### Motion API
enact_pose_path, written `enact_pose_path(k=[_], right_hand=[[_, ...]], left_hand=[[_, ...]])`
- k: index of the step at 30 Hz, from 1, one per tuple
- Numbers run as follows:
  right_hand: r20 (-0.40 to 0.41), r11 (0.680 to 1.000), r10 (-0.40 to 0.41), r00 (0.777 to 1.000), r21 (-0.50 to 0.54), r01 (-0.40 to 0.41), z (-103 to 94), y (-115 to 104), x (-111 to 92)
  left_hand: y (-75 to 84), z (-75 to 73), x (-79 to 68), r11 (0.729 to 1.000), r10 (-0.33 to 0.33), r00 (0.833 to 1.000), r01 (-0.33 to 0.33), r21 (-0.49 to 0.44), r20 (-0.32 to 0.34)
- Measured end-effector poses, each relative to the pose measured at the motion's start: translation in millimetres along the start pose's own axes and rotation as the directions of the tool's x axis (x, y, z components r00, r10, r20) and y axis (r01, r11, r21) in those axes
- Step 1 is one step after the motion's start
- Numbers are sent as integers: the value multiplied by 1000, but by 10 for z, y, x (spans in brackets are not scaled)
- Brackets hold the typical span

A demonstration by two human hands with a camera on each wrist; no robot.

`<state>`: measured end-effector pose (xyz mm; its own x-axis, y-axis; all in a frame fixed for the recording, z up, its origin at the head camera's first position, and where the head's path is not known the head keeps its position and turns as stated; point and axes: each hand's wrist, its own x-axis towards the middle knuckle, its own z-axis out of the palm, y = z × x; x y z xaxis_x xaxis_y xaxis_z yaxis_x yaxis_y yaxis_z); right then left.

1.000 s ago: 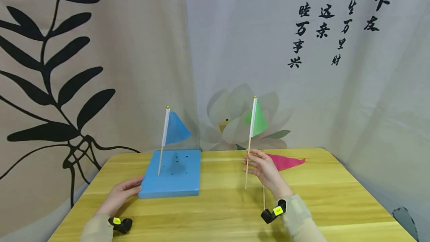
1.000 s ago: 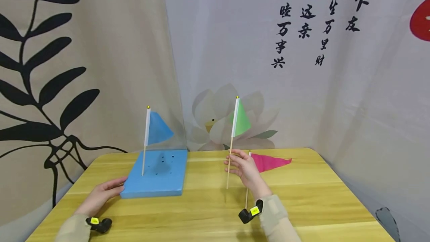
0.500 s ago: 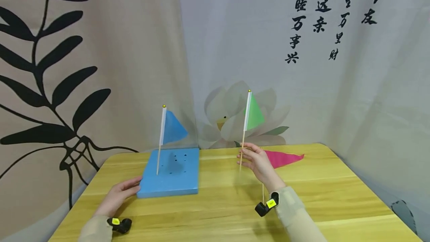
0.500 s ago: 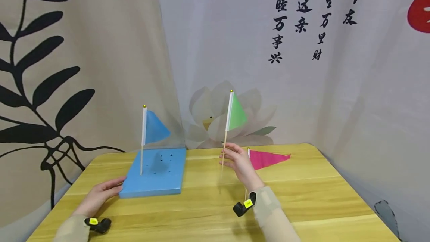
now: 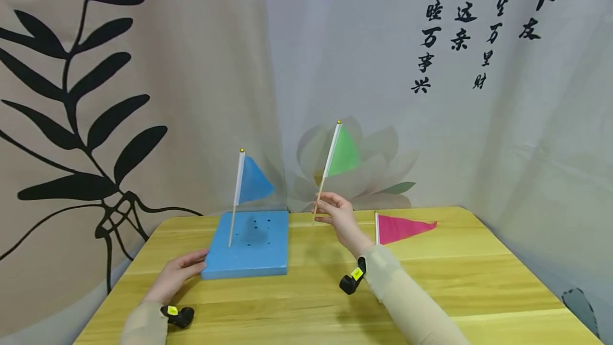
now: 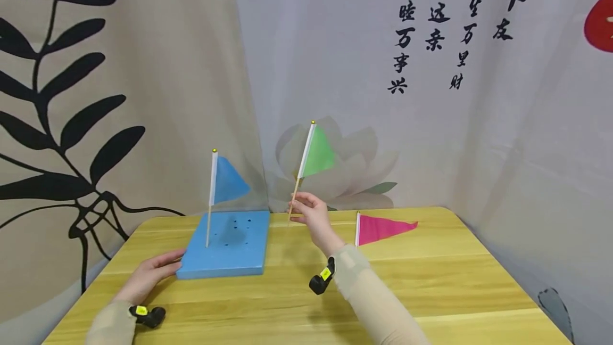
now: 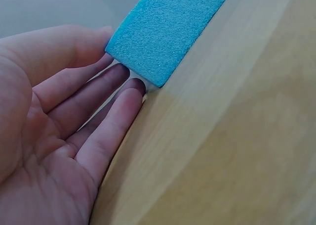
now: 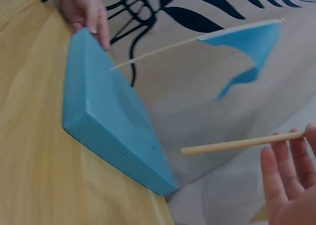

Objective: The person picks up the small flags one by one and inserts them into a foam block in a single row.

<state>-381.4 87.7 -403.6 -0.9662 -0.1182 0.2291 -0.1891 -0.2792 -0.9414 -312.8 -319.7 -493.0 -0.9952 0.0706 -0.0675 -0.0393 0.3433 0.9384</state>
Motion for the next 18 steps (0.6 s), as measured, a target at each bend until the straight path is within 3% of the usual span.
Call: enact_pose_path(k=[8, 18], right_hand=[[-23, 999, -46, 999, -10, 46, 316, 135, 117], [-4, 998, -36, 999, -47, 35, 715, 322, 231]], left_hand=[[9, 42, 3, 1000, 19, 1000, -19, -14, -10], [16, 42, -33, 999, 32, 999, -33, -15, -33]])
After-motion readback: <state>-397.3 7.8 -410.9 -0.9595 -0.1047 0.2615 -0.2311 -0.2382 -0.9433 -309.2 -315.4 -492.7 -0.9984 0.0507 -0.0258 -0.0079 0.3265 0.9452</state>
